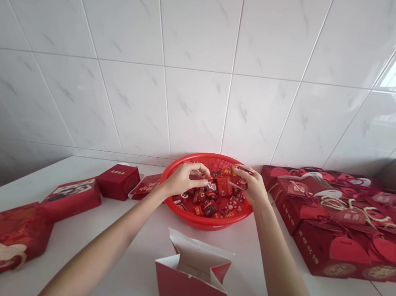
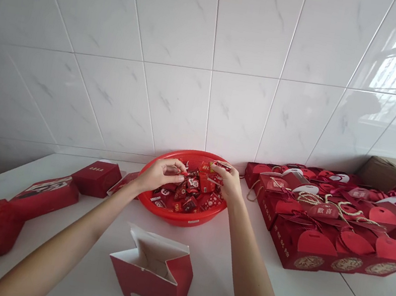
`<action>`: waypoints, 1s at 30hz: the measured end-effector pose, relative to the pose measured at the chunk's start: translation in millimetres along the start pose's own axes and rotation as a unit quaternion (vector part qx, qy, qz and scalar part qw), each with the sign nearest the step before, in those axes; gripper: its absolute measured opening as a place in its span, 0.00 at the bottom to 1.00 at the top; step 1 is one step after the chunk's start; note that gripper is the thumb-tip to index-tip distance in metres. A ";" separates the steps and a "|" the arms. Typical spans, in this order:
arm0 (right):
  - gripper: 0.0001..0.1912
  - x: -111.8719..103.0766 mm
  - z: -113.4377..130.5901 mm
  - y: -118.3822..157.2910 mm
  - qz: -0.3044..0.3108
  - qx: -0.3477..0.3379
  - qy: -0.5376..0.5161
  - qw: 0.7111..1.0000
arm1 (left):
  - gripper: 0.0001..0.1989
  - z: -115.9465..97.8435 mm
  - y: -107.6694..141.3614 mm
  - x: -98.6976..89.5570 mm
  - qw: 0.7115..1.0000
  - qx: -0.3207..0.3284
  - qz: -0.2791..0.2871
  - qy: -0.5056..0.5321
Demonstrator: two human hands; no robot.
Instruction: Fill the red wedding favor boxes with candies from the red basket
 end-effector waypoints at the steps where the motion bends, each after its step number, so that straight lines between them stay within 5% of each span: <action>1: 0.18 1.5 0.7 1.2 0.004 -0.002 -0.002 1.000 | 0.14 -7.9 4.2 0.5 0.999 0.013 -0.027 0.035; 5: 0.18 18.3 9.5 16.2 0.051 -0.006 -0.010 0.999 | 0.13 -39.6 22.6 -0.1 0.983 0.063 -0.104 0.139; 10: 0.18 52.2 29.0 56.3 0.137 -0.006 0.019 0.990 | 0.13 -67.6 40.6 -10.3 0.973 0.089 -0.175 0.117; 19: 0.16 69.0 48.3 109.6 0.167 -0.088 0.106 0.976 | 0.25 -101.3 55.4 -12.1 0.964 0.085 -0.214 0.131; 30: 0.15 71.0 46.6 129.4 0.180 -0.119 0.157 0.964 | 0.25 -113.6 63.2 -2.2 0.969 0.076 -0.200 0.125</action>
Point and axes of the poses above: each hand's wrist, its own y-axis away from the middle knuckle, its own x-axis out of the palm, z = x × y, the point moved 3 cm from there along -y, towards the middle knuckle, and after that the axes turned 9 degrees about x, right-handed, at the moved point
